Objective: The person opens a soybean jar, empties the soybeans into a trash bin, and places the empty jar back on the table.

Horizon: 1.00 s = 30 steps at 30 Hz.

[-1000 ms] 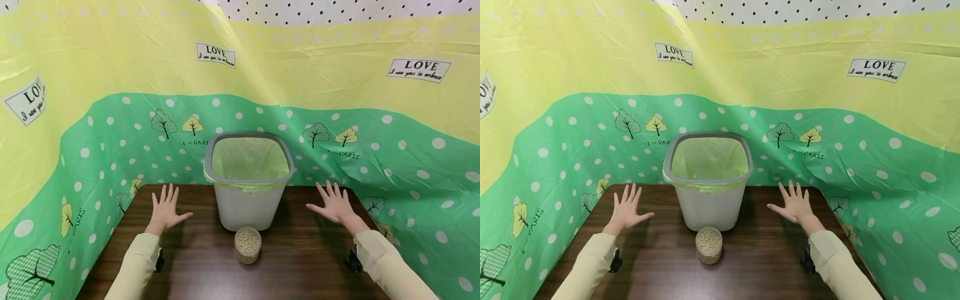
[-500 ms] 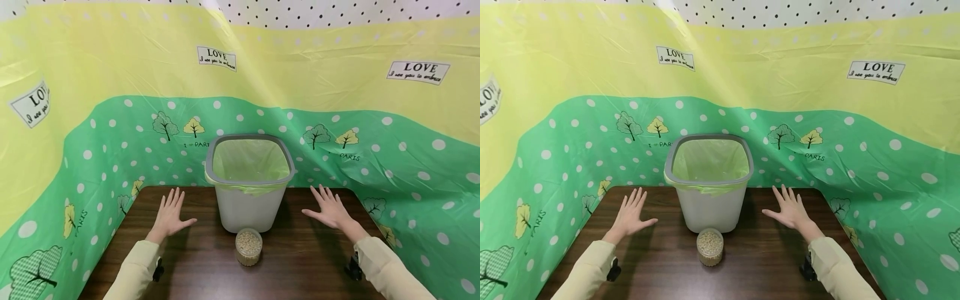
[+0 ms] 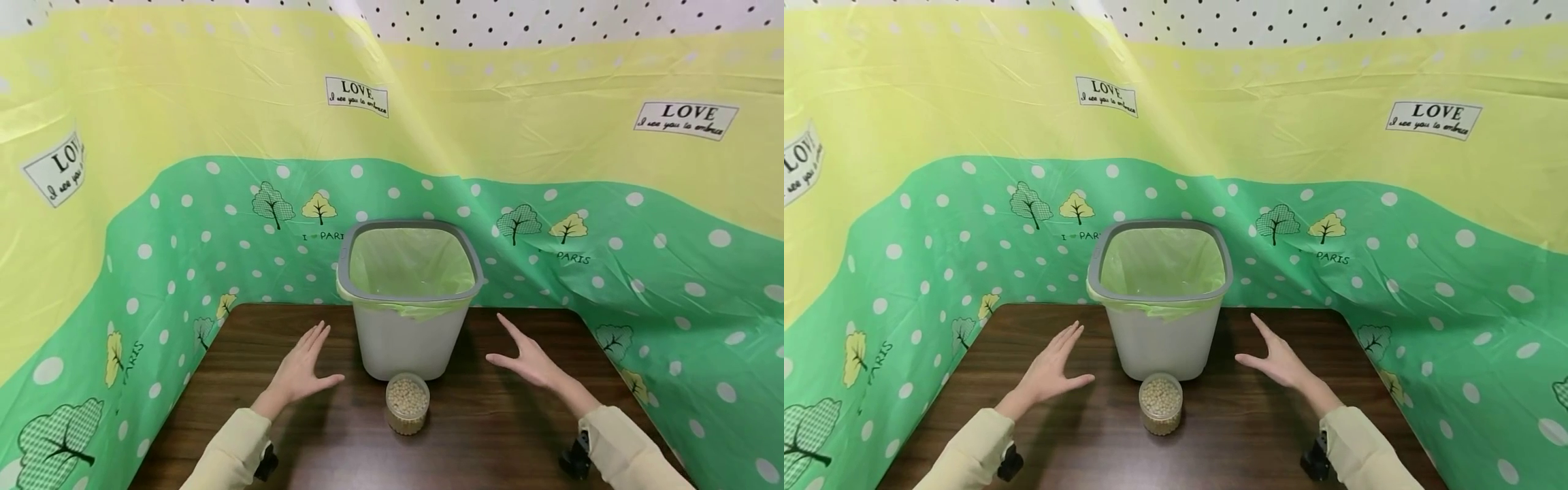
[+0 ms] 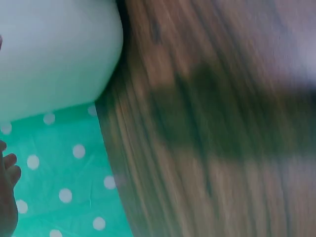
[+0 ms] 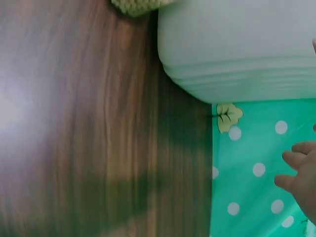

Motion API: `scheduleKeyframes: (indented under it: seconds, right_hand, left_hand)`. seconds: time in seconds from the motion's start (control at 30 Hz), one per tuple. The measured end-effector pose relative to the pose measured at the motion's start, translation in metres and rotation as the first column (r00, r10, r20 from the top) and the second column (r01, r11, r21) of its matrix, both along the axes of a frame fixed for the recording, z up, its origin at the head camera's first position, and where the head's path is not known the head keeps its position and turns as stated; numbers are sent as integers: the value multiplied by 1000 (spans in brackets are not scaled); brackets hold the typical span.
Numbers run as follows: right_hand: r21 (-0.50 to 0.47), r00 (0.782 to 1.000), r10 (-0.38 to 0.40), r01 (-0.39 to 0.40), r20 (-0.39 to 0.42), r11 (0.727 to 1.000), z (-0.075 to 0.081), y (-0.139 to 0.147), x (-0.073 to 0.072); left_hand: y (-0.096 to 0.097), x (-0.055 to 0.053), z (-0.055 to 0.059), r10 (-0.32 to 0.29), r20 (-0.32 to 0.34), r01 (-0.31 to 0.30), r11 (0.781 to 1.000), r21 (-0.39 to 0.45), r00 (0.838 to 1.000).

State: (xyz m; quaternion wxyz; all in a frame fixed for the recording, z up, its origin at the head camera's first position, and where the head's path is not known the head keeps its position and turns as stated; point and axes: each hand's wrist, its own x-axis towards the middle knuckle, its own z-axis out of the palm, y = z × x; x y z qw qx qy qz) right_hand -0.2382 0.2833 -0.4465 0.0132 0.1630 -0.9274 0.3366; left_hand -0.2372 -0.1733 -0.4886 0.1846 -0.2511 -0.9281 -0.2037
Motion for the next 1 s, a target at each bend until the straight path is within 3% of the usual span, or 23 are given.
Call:
scheduleKeyframes:
  seconds: [0.1,0.23,0.43,0.67,0.87,1.0]
  right_hand:
    - [-121,1000,30,-29,9,992,-7,-7,7]
    - [-262,997,82,-79,3,962,-15,-18,15]
    - [-376,990,142,-140,-22,916,-25,-34,21]
    - [-427,982,189,-163,19,889,-43,-50,25]
    - [-441,972,219,-160,85,883,-64,-65,27]
    - [-446,961,253,-180,111,877,-75,-75,29]
  left_hand:
    - [10,8,-3,-29,-4,30,994,101,1000]
    - [26,19,-8,-68,17,63,979,196,998]
    - [48,31,-10,-125,133,81,951,298,983]
    - [69,34,-17,-170,207,98,943,318,963]
    - [83,33,-24,-190,220,123,950,285,957]
    - [91,31,-28,-180,270,107,958,265,946]
